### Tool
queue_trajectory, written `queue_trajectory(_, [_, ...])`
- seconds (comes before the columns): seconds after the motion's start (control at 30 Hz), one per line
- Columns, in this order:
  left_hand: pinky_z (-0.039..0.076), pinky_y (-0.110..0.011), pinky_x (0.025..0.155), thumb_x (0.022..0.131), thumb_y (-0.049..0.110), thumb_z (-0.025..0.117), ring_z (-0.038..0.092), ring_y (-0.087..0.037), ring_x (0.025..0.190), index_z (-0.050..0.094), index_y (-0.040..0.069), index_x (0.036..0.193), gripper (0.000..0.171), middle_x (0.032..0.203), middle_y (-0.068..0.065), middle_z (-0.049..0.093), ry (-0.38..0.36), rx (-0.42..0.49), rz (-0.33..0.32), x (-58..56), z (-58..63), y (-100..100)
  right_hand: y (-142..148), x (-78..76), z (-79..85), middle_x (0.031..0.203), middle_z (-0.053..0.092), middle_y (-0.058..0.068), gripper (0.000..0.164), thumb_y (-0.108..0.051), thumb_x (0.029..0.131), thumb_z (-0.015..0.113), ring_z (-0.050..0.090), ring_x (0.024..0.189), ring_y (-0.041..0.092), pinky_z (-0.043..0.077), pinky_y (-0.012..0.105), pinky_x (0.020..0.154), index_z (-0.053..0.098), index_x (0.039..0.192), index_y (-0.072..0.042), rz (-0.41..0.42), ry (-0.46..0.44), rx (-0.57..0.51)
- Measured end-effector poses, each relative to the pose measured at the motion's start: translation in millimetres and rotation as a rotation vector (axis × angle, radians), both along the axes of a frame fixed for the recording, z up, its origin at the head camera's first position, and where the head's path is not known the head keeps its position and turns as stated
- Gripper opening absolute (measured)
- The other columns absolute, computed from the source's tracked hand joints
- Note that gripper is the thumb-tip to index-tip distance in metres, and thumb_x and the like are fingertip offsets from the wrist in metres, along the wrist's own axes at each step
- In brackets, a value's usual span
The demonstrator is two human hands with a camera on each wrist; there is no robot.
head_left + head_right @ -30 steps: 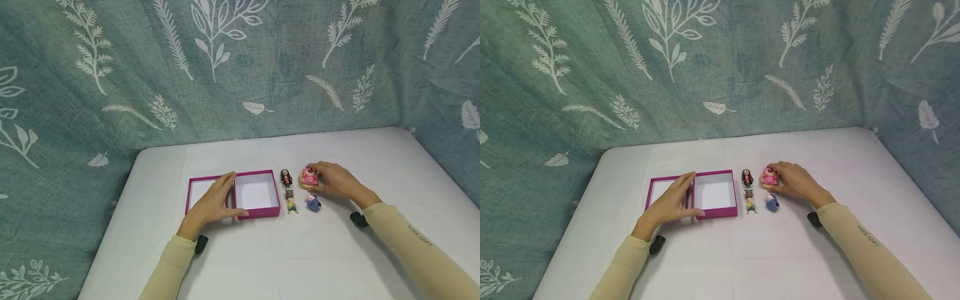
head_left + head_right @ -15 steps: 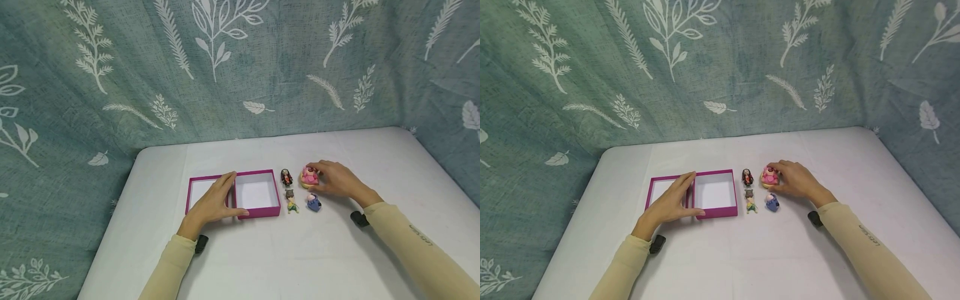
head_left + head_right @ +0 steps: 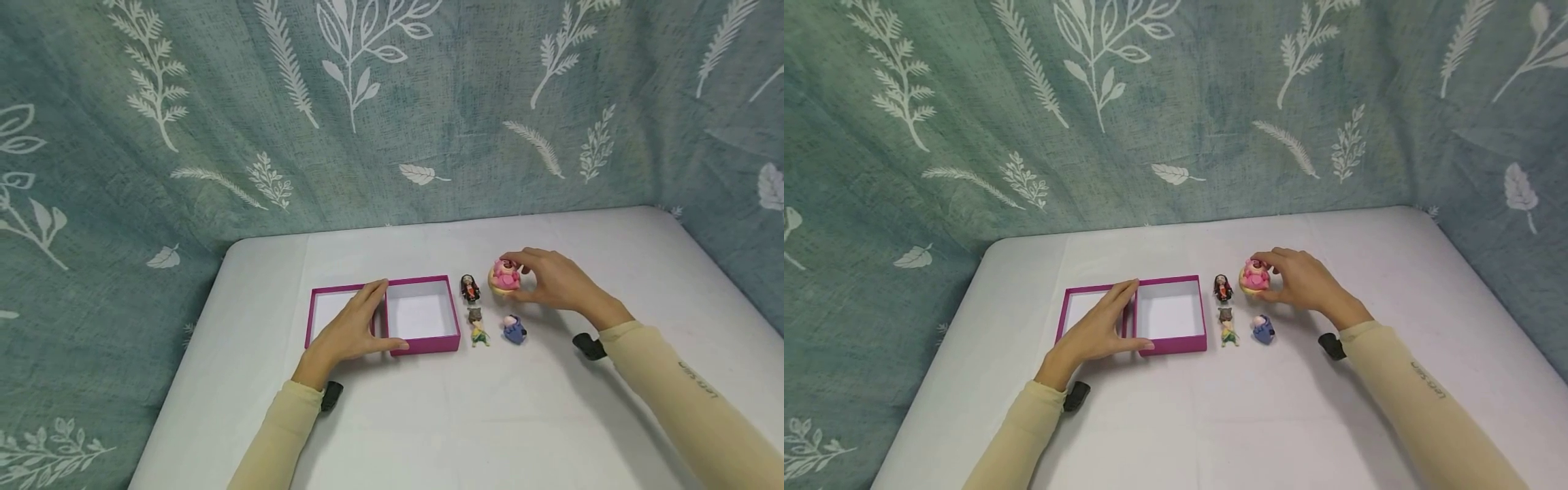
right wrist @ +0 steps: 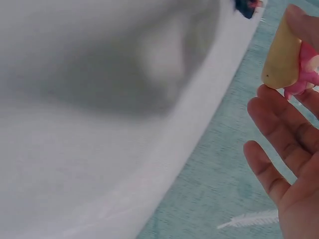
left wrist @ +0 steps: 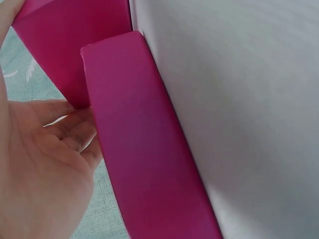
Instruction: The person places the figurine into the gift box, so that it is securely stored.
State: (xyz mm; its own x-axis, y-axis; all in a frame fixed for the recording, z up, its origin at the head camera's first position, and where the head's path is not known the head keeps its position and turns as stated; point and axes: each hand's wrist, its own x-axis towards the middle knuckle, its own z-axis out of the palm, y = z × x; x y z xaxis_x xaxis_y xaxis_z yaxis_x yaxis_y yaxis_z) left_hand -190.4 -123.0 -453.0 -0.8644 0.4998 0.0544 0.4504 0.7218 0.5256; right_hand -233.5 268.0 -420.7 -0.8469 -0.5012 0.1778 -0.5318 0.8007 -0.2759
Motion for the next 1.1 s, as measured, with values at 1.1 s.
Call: queue_trajectory(1.1, [0.034,-0.044,0.116,0.070,0.070,0.073,0.034,-0.022,0.144,0.021,0.015,0.158,0.116,0.159,-0.004,0.028,0.015,-0.011,0.003,-1.9,-1.5,1.2,-81.8,17.8,27.2,0.120,0.062,0.004,0.067,-0.039,0.073,0.085,0.058,0.109,0.023,0.046,0.047,0.089,0.061,0.132,-0.016,0.171,0.065,-0.117])
